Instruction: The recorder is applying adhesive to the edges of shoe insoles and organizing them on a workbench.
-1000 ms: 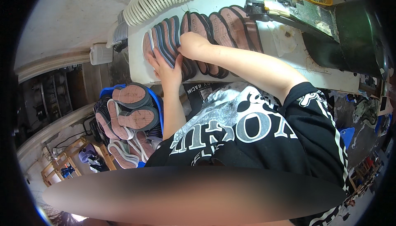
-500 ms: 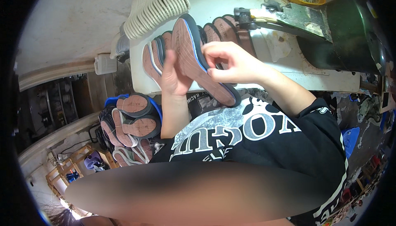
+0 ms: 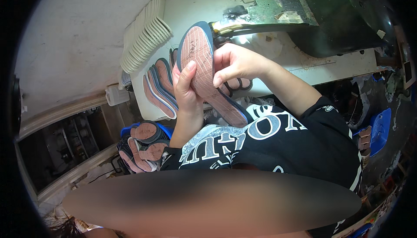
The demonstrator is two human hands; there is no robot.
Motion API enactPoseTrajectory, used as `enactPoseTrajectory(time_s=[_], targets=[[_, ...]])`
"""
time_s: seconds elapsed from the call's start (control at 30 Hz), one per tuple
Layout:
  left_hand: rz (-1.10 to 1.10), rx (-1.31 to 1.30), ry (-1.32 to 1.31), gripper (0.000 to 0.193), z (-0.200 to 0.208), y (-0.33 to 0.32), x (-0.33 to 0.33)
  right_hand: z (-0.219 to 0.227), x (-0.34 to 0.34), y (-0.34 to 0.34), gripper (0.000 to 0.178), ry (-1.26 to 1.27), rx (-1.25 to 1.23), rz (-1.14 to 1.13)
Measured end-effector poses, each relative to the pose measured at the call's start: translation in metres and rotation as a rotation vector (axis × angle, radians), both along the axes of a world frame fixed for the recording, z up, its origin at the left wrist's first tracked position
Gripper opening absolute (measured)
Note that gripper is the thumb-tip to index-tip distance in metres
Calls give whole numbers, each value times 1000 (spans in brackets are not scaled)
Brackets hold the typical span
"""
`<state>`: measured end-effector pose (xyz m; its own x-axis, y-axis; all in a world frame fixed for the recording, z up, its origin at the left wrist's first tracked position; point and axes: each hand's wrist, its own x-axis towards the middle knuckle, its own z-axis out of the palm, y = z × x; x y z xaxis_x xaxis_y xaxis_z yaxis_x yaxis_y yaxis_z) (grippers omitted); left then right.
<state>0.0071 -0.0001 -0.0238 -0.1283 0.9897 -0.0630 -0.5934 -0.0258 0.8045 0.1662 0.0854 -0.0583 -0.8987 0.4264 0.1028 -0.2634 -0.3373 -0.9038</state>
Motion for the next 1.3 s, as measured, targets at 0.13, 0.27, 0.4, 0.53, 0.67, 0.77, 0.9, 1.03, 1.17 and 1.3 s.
enactPoseTrajectory(time_s=[0.13, 0.27, 0.4, 0.53, 0.67, 0.77, 0.9, 1.03, 1.17, 1.3], targets=[[59, 14, 45, 39, -2, 7, 11, 17, 14, 3, 23, -133, -19, 46], [383, 122, 264, 41, -8, 22, 19, 47, 24, 3, 23, -347, 213, -197], [398, 92, 436, 37, -13, 35, 21, 25, 17, 5, 27, -325, 492, -462], [280, -56, 128, 30, 3, 48, 21, 6, 37, 6, 36, -266, 172, -264], [294, -109, 105, 29, 10, 70, 10, 25, 63, -10, 39, -245, -223, 57], [246, -85, 169, 29, 3, 91, 16, 26, 65, -28, 30, -245, -313, -59], [161, -138, 230, 32, -10, 113, 25, 28, 75, -26, 29, -294, -293, -162], [204, -163, 224, 32, -2, 118, 42, 34, 79, -31, 31, -296, -401, -263], [168, -155, 290, 31, -10, 138, 41, 34, 75, -31, 34, -220, -426, -284], [76, -211, 327, 33, -17, 161, 35, 26, 63, -25, 33, -130, -520, -411]])
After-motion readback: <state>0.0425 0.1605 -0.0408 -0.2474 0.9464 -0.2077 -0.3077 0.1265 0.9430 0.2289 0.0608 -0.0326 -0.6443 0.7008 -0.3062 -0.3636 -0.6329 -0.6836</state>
